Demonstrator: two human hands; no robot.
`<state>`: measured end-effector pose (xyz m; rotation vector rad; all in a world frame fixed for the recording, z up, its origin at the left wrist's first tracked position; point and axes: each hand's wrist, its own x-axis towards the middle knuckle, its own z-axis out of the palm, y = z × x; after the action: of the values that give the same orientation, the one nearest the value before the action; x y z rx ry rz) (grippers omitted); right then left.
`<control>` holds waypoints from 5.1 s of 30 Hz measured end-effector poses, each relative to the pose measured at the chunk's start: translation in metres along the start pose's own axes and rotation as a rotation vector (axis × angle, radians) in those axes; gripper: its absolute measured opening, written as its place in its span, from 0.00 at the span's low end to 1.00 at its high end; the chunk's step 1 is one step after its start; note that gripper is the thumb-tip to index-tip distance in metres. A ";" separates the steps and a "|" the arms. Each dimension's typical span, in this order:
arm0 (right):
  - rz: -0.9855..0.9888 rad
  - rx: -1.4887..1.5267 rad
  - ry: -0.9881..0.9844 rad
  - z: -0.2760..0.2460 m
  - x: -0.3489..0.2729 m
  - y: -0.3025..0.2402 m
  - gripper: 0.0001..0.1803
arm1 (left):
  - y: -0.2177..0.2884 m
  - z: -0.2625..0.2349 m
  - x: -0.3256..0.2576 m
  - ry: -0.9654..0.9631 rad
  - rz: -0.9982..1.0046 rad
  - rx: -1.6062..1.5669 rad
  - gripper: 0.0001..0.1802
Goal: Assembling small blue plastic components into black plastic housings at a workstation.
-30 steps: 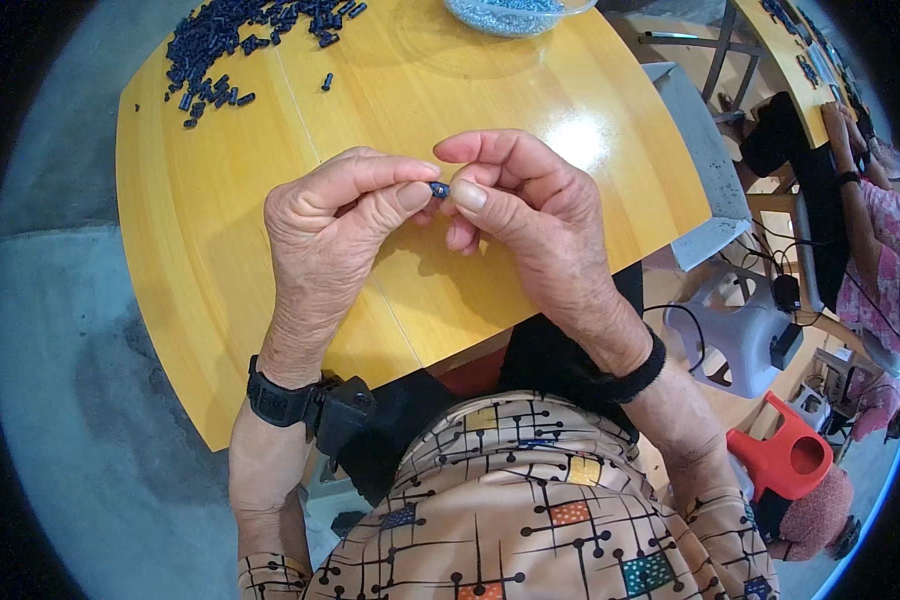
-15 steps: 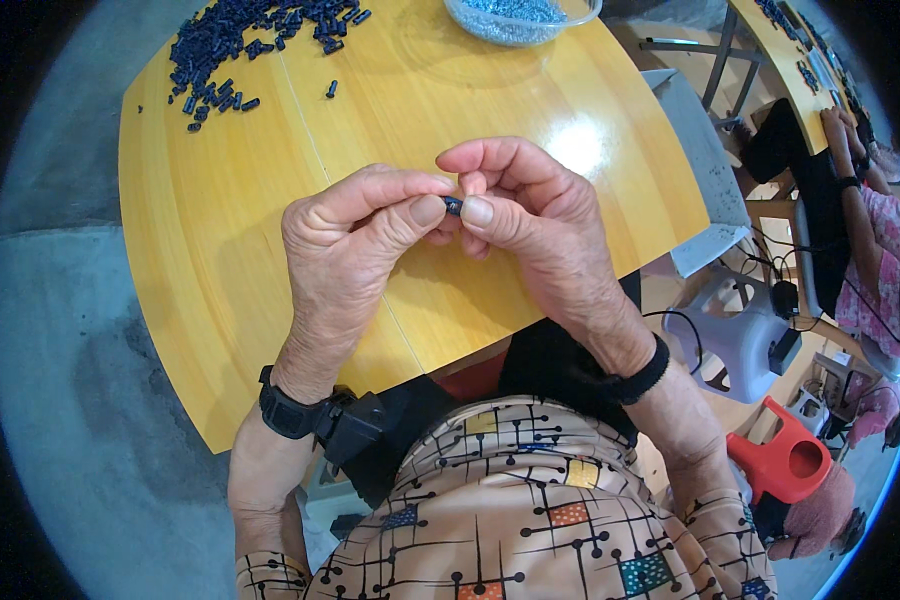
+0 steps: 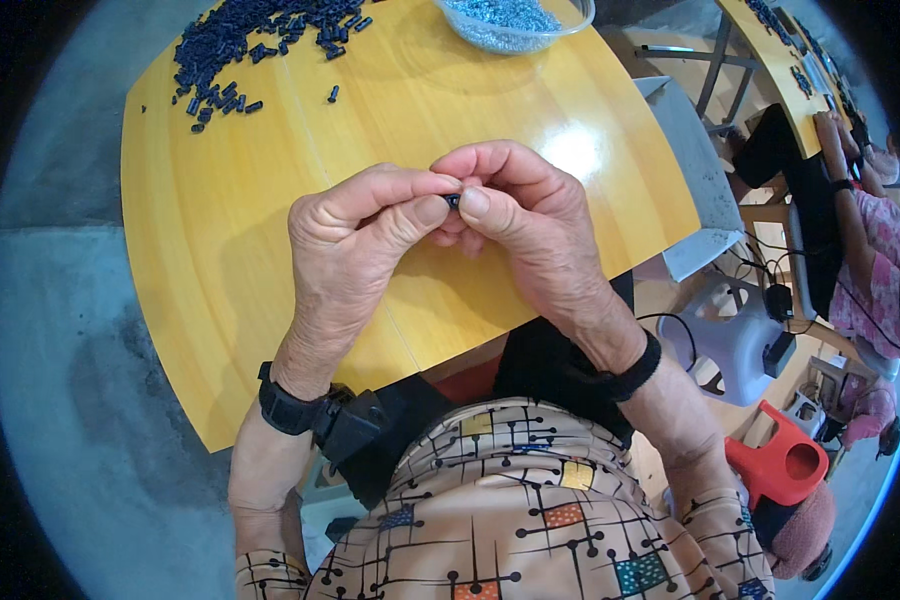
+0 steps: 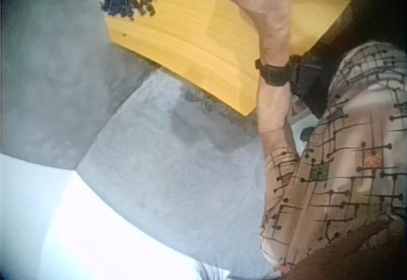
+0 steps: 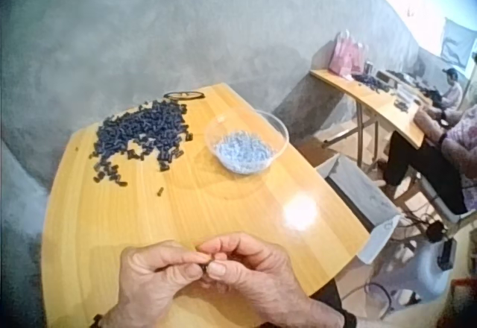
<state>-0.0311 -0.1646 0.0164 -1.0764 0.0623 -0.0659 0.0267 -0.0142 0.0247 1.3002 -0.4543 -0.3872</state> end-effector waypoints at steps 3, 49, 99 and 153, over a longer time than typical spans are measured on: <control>0.001 0.000 -0.011 -0.002 -0.001 0.002 0.12 | 0.007 -0.005 0.000 -0.036 0.101 0.238 0.08; -0.585 -1.700 -0.431 0.059 0.126 -0.028 0.09 | 0.007 -0.066 -0.009 0.330 0.151 0.120 0.08; 0.310 0.244 -0.063 0.021 -0.056 -0.012 0.07 | 0.022 -0.001 -0.071 0.100 0.382 0.567 0.07; 0.052 -0.102 0.040 0.022 -0.052 0.013 0.04 | 0.004 -0.005 -0.070 0.158 0.494 0.752 0.08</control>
<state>-0.0804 -0.1348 0.0160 -1.1744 0.1306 -0.0370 -0.0300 0.0263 0.0201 1.8534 -0.8055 0.3402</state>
